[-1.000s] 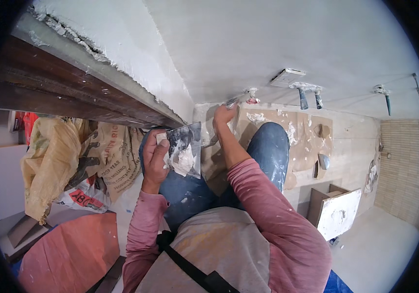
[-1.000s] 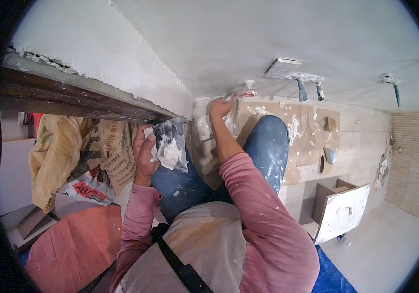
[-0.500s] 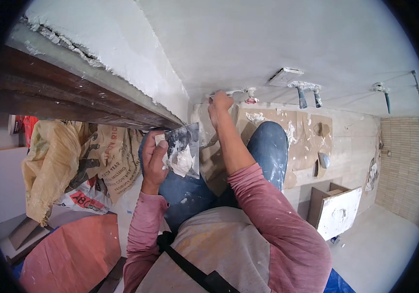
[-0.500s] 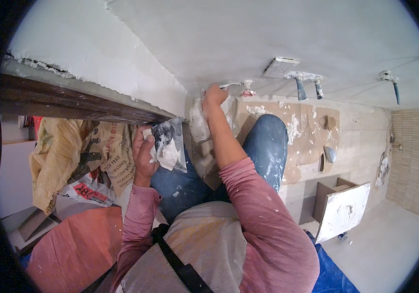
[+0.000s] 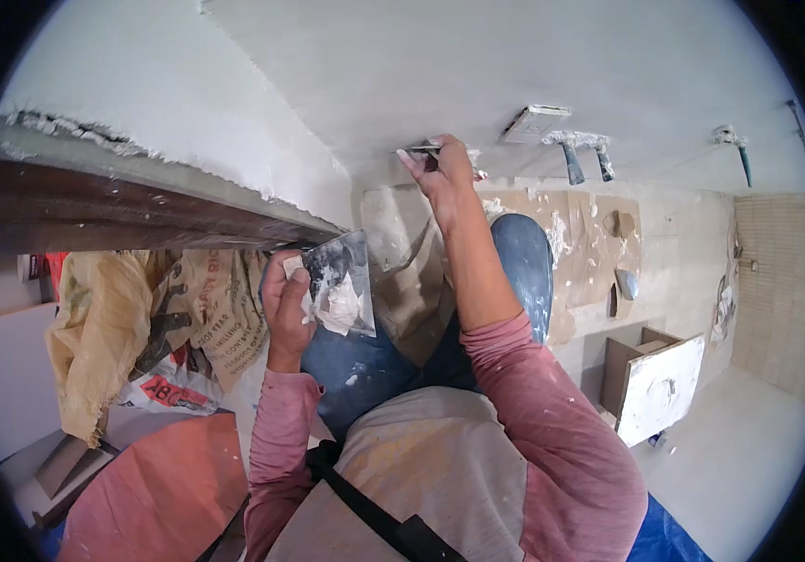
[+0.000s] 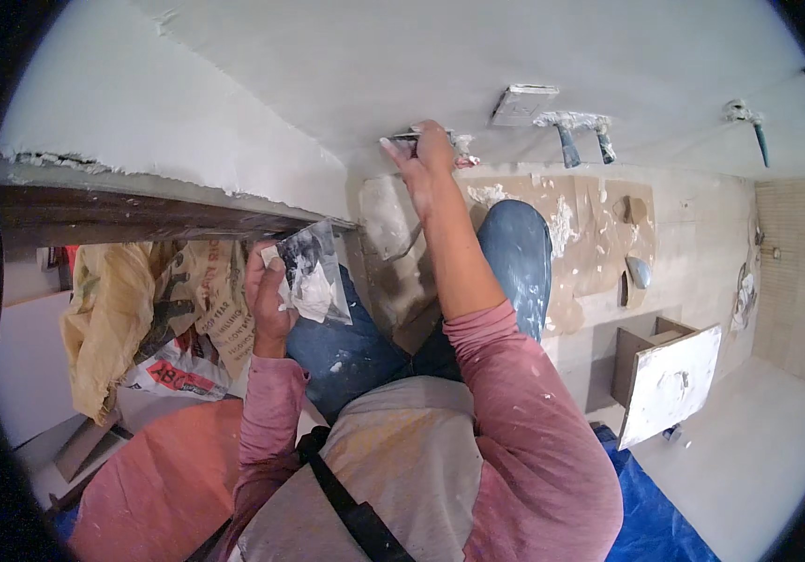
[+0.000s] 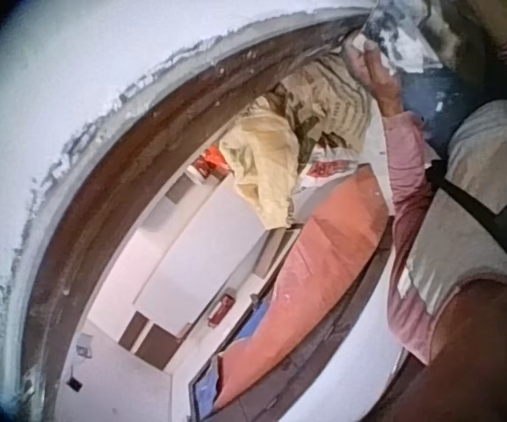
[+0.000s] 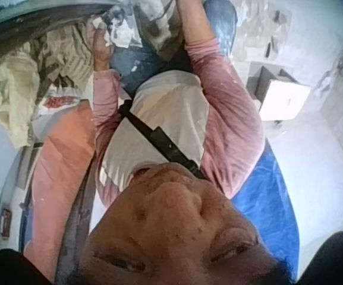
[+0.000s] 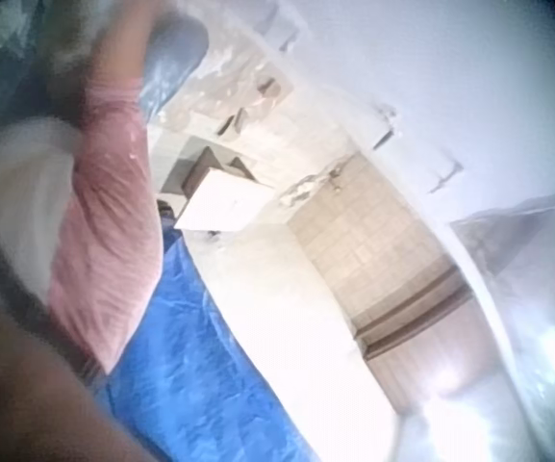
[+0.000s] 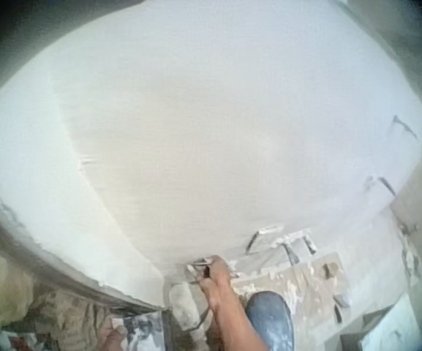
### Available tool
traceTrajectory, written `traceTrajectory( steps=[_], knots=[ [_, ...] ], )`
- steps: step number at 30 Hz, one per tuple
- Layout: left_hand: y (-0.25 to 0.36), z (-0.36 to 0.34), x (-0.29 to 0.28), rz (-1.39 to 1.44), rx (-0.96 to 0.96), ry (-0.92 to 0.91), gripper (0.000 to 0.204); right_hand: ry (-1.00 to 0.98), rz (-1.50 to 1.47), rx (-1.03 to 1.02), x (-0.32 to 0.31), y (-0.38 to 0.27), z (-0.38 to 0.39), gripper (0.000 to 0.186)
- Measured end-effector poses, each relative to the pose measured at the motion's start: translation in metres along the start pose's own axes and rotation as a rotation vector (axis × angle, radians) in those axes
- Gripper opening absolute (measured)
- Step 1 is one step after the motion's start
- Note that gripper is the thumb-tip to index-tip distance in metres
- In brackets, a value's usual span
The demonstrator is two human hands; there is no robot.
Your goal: The person mixes and transfers drywall compound between taping knives, then applies and smooths the compound onto the wall around pipes and edges.
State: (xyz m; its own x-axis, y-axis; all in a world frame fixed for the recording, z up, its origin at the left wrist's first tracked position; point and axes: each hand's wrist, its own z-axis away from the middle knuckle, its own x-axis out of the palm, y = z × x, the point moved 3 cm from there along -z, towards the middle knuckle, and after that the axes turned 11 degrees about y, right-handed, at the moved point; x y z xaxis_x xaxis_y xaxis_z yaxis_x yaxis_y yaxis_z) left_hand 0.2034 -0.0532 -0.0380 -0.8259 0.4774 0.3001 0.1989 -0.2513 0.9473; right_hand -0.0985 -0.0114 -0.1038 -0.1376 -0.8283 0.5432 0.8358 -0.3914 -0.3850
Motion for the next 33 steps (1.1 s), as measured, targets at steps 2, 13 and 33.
traceTrajectory(
  steps=[2, 13, 33],
  knots=[
    [-0.001, 0.002, 0.002, 0.022, -0.010, 0.023, 0.027, 0.058, 0.026, -0.079, 0.003, 0.002, 0.015, 0.008],
    [0.016, 0.008, 0.010, 0.039, -0.014, 0.063, 0.027, 0.303, 0.191, -0.451, -0.115, 0.122, -0.015, 0.015],
    [0.006, 0.005, 0.000, 0.019, 0.001, 0.055, 0.029, 0.243, 0.109, -0.385, -0.051, 0.094, -0.055, 0.049]
  ],
)
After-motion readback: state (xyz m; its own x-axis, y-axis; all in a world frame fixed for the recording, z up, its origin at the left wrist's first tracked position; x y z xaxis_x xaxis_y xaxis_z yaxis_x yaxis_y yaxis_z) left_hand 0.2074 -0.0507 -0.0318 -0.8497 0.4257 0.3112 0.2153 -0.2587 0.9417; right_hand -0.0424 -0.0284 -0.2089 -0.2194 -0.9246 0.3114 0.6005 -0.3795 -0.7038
